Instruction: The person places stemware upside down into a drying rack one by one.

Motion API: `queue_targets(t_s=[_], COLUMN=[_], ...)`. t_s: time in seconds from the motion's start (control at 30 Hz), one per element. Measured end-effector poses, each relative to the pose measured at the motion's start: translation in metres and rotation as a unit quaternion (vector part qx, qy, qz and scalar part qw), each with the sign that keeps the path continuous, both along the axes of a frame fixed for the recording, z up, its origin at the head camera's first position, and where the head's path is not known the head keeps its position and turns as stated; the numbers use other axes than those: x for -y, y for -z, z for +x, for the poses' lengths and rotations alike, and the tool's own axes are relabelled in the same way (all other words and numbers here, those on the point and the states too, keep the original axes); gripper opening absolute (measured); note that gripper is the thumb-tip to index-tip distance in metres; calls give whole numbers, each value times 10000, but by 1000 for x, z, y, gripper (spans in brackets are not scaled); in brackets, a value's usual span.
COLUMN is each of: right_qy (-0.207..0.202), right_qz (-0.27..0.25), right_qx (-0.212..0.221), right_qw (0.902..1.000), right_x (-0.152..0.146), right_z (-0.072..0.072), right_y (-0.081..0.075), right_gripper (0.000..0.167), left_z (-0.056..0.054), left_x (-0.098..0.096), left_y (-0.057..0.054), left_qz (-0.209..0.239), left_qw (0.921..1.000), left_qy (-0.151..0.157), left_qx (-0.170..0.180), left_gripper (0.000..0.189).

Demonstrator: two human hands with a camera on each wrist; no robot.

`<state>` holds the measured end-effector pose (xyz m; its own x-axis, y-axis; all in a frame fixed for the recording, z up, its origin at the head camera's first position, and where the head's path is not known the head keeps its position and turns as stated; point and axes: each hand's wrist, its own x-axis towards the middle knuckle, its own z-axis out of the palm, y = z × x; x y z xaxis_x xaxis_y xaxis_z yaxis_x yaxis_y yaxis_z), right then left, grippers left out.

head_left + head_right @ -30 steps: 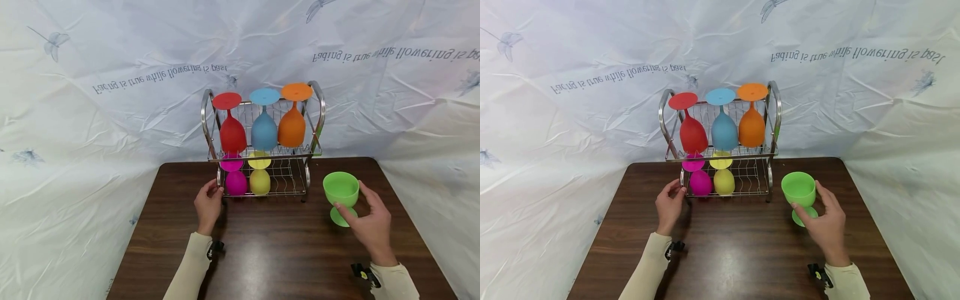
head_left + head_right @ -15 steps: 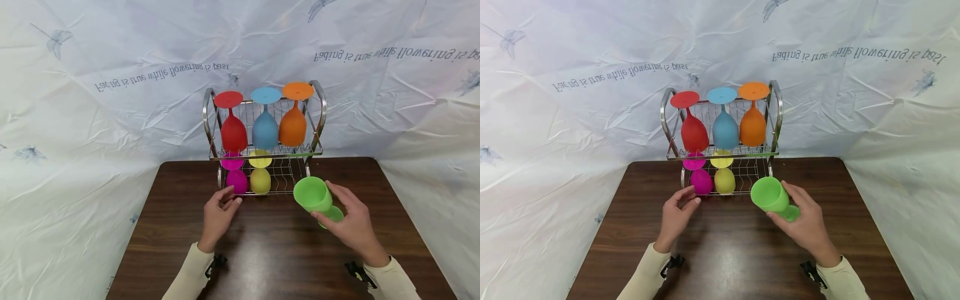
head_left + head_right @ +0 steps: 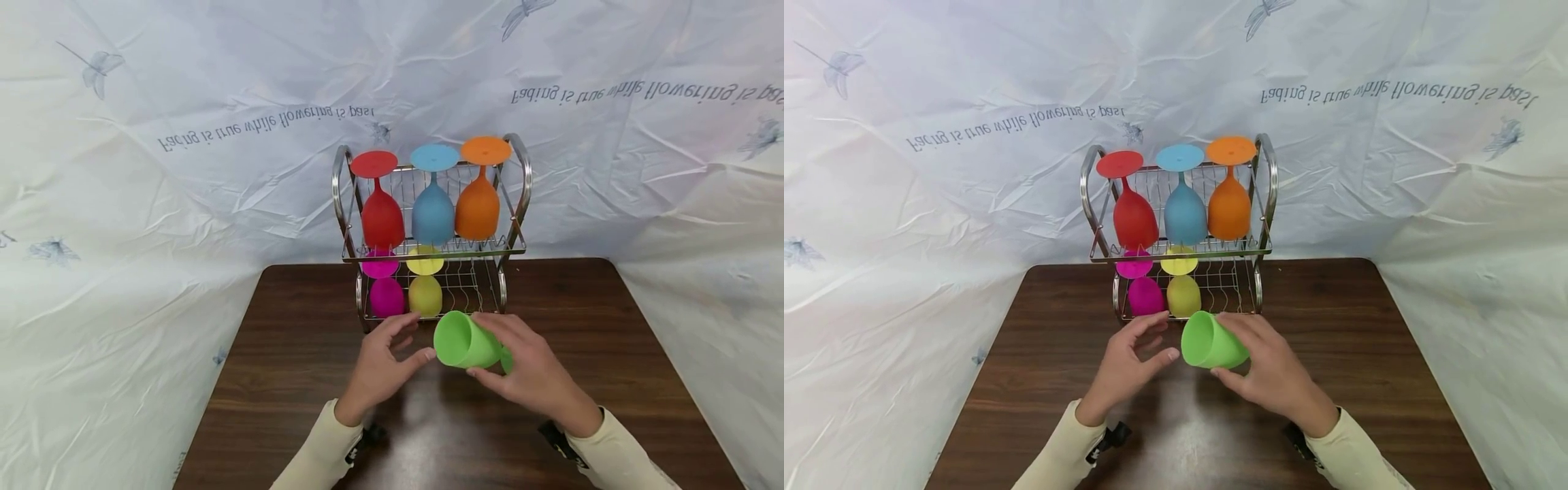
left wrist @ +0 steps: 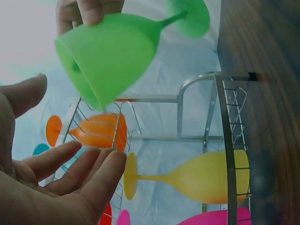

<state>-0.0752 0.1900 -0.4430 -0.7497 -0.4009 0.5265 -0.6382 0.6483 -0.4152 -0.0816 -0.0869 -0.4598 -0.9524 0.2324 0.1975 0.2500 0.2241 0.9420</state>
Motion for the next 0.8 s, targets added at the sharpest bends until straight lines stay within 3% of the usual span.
queue_targets(t_s=[0.4, 0.63, 0.8], right_qy=[-590, -686, -746], right_qz=[704, 937, 972], right_qx=[-181, -274, -314], right_qw=[9956, 9929, 9920], right_x=[24, 32, 34], right_z=[-2, -3, -3], right_y=[1, 4, 6], right_gripper=[85, 82, 83], left_z=[4, 3, 3], left_x=[-10, -11, -10], left_y=[-1, 5, 10], left_qz=[-191, -712, -671], left_qw=[9987, 9968, 9970], left_qy=[427, 343, 332], left_qx=[184, 91, 177], left_gripper=[73, 72, 69])
